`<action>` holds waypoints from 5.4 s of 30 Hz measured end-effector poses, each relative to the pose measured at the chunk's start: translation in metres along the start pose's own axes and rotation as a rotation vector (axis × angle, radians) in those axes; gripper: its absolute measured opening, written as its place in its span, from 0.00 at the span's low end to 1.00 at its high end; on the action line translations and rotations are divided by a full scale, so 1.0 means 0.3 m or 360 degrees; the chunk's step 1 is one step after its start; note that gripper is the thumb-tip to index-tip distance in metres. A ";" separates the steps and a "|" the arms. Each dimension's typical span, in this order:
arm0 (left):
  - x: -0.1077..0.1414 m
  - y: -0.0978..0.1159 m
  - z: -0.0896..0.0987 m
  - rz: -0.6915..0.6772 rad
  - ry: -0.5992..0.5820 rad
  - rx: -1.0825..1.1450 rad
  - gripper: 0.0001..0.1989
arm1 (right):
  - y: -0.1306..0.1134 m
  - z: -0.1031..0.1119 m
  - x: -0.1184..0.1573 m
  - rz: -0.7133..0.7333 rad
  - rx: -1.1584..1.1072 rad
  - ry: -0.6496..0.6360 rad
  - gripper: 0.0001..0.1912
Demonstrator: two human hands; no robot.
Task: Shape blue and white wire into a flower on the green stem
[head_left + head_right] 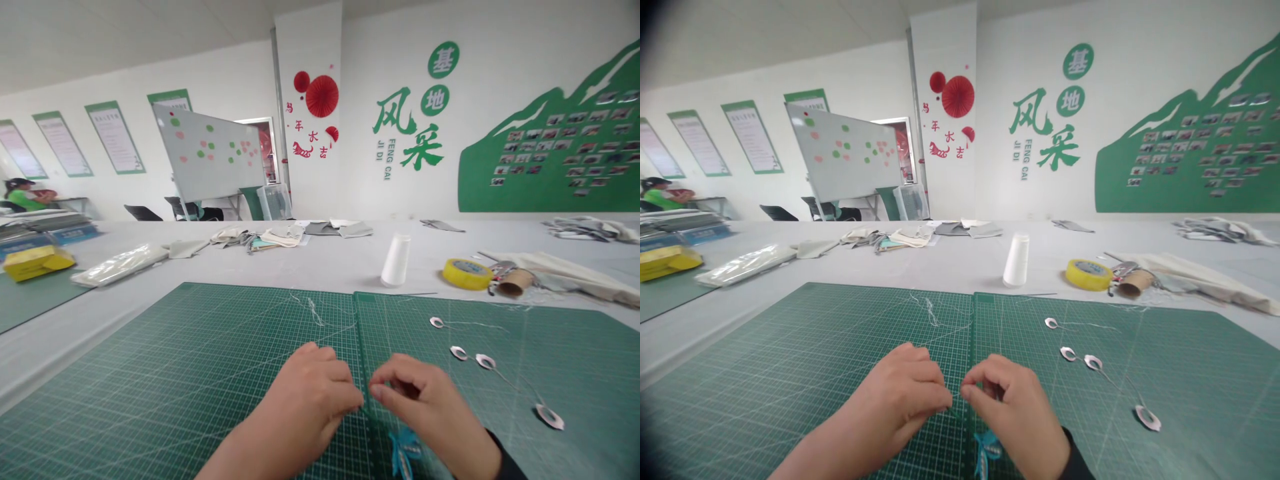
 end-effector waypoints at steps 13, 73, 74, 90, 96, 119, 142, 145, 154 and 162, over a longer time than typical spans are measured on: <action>0.013 -0.095 0.025 0.0434 0.0206 0.1154 0.07 | 0.120 -0.126 0.009 -0.0422 -0.0890 -0.0279 0.21; 0.037 -0.127 0.023 0.0580 0.0266 0.1357 0.04 | 0.087 -0.080 0.000 -0.0348 -0.0661 -0.0182 0.18; 0.041 -0.144 0.017 0.0653 0.0308 0.1392 0.04 | 0.080 -0.082 0.002 -0.0334 -0.0656 -0.0169 0.18; 0.056 -0.224 -0.011 0.0983 0.0449 0.1194 0.07 | -0.062 -0.092 0.064 0.0270 0.0200 0.0078 0.10; 0.057 -0.184 -0.003 0.0832 0.0412 0.0656 0.09 | -0.162 -0.084 0.112 0.0822 0.0599 0.0210 0.10; 0.035 -0.055 -0.013 0.0393 -0.0006 0.0805 0.06 | 0.054 -0.008 0.000 -0.0172 -0.0287 -0.0119 0.12; 0.055 -0.212 -0.039 0.0952 0.0375 0.1643 0.05 | 0.117 -0.125 0.009 -0.0305 -0.0552 -0.0119 0.09; 0.054 -0.208 -0.046 0.0967 0.0376 0.1648 0.05 | 0.085 -0.091 0.015 -0.0141 -0.0276 0.0081 0.20; 0.048 -0.197 -0.065 0.0937 0.0373 0.1616 0.07 | 0.019 -0.182 0.054 -0.0067 -0.0498 0.0003 0.10; 0.054 -0.204 -0.065 0.1035 0.0370 0.1524 0.06 | -0.104 -0.132 0.114 0.0695 0.0708 0.0307 0.10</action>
Point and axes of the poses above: each hand's wrist, its own x-axis away from the middle knuckle, its own z-axis out of the back of the hand, y = z × x, the point moved 9 cm from there along -x, towards the middle knuckle, and after that the axes turned 2 degrees about z, right-handed, at the moved point
